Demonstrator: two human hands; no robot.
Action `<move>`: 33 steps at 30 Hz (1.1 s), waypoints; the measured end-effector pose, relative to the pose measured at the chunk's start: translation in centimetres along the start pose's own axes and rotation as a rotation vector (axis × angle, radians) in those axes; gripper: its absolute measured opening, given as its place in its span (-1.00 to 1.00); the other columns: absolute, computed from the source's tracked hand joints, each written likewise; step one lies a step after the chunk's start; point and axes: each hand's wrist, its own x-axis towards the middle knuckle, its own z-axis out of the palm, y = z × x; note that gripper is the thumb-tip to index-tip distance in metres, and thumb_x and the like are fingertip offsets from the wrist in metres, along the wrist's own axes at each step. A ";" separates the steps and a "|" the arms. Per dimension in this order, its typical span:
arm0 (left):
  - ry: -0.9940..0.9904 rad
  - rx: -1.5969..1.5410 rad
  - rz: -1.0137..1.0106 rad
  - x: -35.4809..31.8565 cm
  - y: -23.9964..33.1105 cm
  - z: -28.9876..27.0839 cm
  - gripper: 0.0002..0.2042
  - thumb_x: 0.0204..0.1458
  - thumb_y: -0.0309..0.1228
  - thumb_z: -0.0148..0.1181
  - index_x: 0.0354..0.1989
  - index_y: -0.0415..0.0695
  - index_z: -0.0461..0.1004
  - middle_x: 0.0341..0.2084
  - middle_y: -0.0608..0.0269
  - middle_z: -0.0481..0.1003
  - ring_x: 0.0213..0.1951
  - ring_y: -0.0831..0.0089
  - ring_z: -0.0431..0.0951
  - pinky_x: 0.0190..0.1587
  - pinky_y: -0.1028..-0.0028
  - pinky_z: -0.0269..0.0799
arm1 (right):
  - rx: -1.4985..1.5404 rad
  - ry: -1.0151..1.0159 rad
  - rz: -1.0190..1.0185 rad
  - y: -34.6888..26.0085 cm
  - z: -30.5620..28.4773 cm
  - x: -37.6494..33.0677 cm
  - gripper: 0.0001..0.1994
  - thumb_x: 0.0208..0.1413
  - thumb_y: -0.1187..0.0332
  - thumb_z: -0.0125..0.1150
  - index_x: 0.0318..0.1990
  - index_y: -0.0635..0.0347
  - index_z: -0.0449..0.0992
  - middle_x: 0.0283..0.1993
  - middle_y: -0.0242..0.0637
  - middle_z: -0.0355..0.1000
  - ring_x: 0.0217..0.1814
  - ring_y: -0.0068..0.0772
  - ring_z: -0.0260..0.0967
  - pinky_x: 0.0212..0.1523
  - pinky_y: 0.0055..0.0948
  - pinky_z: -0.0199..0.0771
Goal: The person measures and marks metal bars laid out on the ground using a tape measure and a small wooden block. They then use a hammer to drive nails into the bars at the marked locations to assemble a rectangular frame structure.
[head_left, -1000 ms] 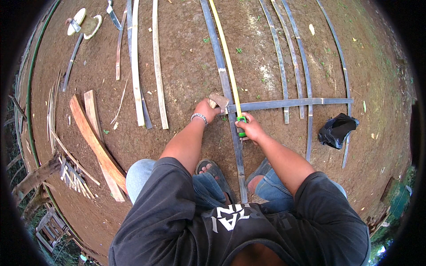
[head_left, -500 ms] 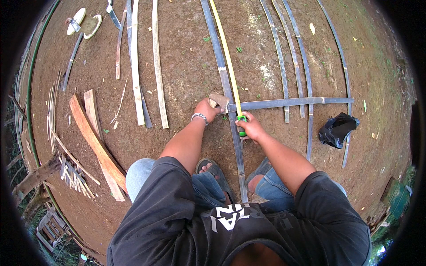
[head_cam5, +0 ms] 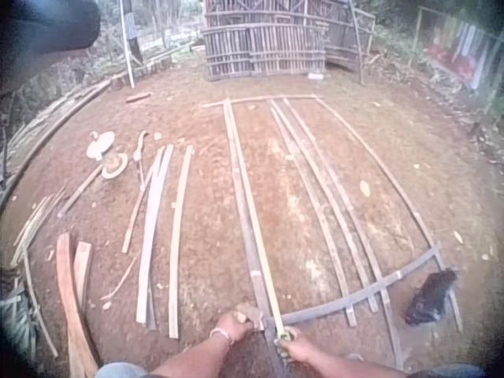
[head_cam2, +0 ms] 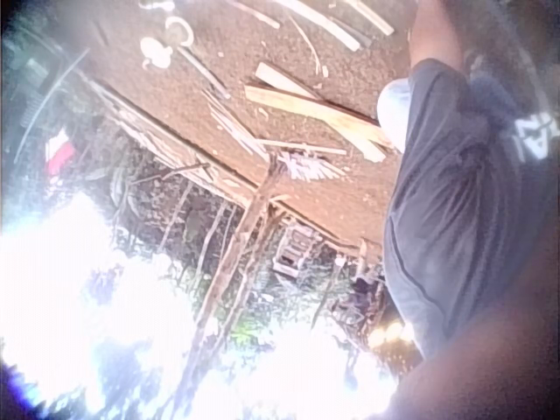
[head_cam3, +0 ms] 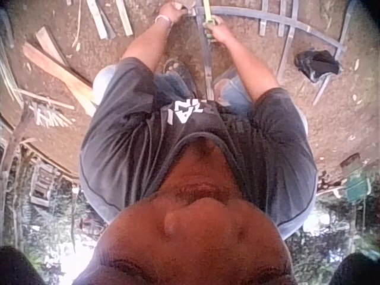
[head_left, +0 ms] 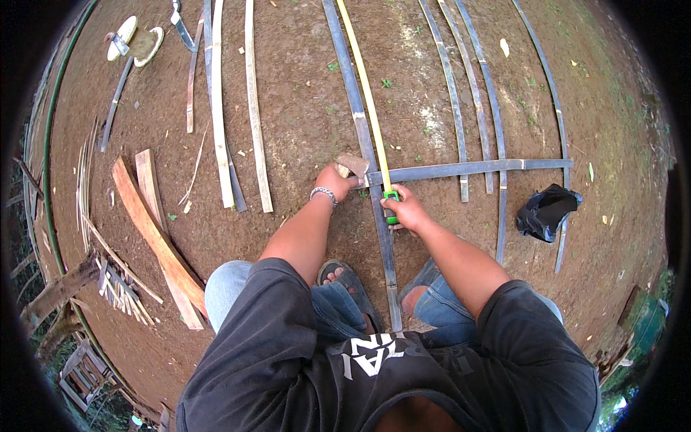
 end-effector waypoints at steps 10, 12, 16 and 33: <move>0.028 -0.006 0.045 1.4 -1.6 1.3 -0.46 -0.30 -0.17 0.53 -0.16 -0.25 0.55 -0.25 0.05 0.62 -0.19 0.24 0.63 -0.07 0.34 0.48 | -0.057 0.036 -0.109 2.5 -0.7 1.4 -0.38 0.04 0.22 0.34 0.25 0.11 0.28 -0.15 -0.25 0.44 -0.27 -0.38 0.44 -0.37 -0.27 0.55; 0.027 0.026 0.021 0.5 -0.5 1.3 -0.43 -0.30 -0.15 0.53 -0.15 -0.27 0.54 -0.23 0.01 0.61 -0.17 0.20 0.62 -0.06 0.32 0.48 | -0.091 0.036 -0.170 3.1 -1.7 1.4 -0.38 0.03 0.22 0.34 0.25 0.11 0.27 -0.15 -0.25 0.44 -0.26 -0.41 0.43 -0.36 -0.29 0.53; 0.089 0.120 -0.034 -0.4 -0.7 0.5 -0.38 -0.30 -0.11 0.51 -0.11 -0.30 0.51 -0.19 -0.12 0.59 -0.12 0.09 0.60 -0.02 0.27 0.47 | -0.031 -0.050 0.030 -2.6 -3.4 -2.0 -0.39 0.04 0.25 0.31 0.26 0.08 0.24 -0.21 -0.29 0.43 -0.31 -0.44 0.39 -0.40 -0.31 0.51; 0.204 0.065 -0.325 -4.0 3.3 1.4 -0.40 -0.24 -0.10 0.46 -0.07 -0.27 0.49 -0.05 -0.14 0.52 0.05 0.03 0.51 0.10 0.19 0.42 | -0.158 0.187 -0.248 -11.4 -14.6 -6.2 -0.06 -0.02 0.30 0.25 0.48 0.06 -0.20 -0.15 -0.11 0.45 -0.34 -0.32 0.38 -0.35 -0.32 0.47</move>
